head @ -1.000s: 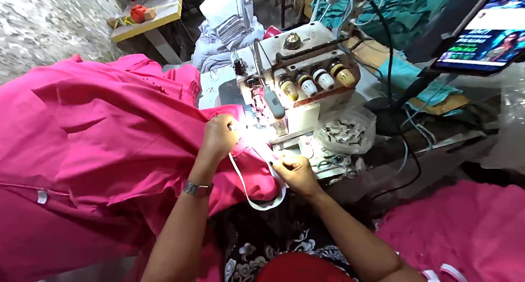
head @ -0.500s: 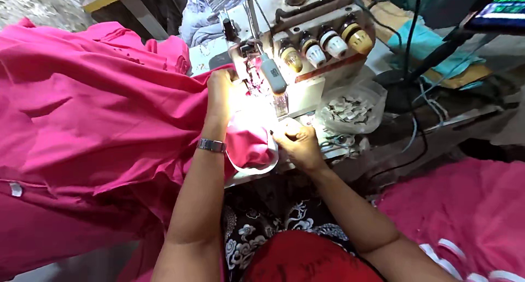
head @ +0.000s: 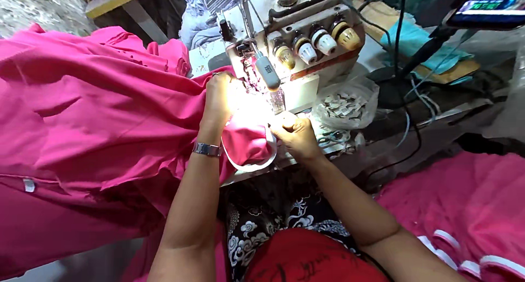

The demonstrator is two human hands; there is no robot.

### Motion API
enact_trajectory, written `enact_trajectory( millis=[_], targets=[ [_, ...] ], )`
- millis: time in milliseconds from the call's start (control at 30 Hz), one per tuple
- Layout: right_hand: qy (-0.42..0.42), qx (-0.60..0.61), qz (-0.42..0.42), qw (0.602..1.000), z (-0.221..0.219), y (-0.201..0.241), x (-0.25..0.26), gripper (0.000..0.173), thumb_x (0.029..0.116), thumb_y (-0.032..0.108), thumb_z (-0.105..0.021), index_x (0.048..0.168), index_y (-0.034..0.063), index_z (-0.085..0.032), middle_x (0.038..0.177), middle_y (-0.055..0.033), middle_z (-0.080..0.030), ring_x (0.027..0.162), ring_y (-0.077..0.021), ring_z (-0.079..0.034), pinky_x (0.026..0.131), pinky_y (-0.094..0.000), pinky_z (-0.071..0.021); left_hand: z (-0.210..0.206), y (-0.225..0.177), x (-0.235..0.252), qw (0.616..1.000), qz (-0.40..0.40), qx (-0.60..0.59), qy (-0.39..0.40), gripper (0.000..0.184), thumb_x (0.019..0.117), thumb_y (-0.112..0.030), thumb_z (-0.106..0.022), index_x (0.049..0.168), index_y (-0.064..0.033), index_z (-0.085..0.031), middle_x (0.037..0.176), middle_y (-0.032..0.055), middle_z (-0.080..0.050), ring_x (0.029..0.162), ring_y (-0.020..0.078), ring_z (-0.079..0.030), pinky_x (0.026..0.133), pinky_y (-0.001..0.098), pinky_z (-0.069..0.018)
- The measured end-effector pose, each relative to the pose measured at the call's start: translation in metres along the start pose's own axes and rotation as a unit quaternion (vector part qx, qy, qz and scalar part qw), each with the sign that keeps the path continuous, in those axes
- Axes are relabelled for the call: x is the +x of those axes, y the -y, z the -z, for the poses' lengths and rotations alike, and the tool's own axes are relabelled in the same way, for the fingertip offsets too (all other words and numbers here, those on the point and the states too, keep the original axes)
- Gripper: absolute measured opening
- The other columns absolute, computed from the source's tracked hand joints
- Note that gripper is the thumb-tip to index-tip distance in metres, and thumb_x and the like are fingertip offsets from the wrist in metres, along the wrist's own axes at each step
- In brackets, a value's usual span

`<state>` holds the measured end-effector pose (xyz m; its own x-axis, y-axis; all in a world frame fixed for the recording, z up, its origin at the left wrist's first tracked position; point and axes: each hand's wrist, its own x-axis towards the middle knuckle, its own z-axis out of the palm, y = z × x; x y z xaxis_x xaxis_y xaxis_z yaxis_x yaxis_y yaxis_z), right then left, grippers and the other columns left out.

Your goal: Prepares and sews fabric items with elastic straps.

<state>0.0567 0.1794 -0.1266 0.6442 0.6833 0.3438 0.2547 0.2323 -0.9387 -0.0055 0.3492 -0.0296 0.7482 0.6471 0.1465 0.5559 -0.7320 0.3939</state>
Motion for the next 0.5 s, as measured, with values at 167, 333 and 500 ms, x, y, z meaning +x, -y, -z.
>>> enact_trajectory(
  millis=[167, 333, 500],
  targets=[
    [0.012, 0.008, 0.008, 1.0, -0.001, 0.004, 0.0, 0.03, 0.0866, 0.001, -0.068, 0.06, 0.0055, -0.056, 0.071, 0.0026, -0.056, 0.063, 0.0035, -0.049, 0.056, -0.0125, -0.0408, 0.01, 0.011, -0.01, 0.999, 0.006, -0.024, 0.029, 0.016, 0.0959, -0.004, -0.064, 0.098, 0.0112, -0.067, 0.103, 0.028, -0.067, 0.102, 0.0397, -0.064, 0.093, 0.056, -0.0475],
    [0.007, 0.027, -0.006, 1.0, -0.005, -0.004, -0.002, 0.024, 0.086, -0.001, -0.069, 0.064, 0.0029, -0.062, 0.077, 0.0002, -0.061, 0.067, 0.0031, -0.054, 0.06, -0.0131, -0.0465, 0.003, 0.033, -0.017, 0.987, -0.061, -0.149, -0.008, 0.009, 0.0972, -0.003, -0.061, 0.102, 0.0037, -0.066, 0.097, 0.0109, -0.066, 0.085, 0.0108, -0.059, 0.079, 0.0288, -0.0487],
    [0.033, 0.046, -0.02, 0.998, -0.002, -0.001, -0.008, 0.026, 0.0882, 0.001, -0.068, 0.063, 0.0036, -0.061, 0.078, 0.0012, -0.061, 0.069, 0.004, -0.054, 0.062, -0.0124, -0.0458, 0.006, 0.033, -0.02, 0.973, -0.095, -0.209, 0.005, 0.006, 0.0953, -0.002, -0.062, 0.1, 0.0017, -0.065, 0.1, 0.0049, -0.067, 0.087, -0.0001, -0.059, 0.079, 0.0179, -0.0483]
  ],
)
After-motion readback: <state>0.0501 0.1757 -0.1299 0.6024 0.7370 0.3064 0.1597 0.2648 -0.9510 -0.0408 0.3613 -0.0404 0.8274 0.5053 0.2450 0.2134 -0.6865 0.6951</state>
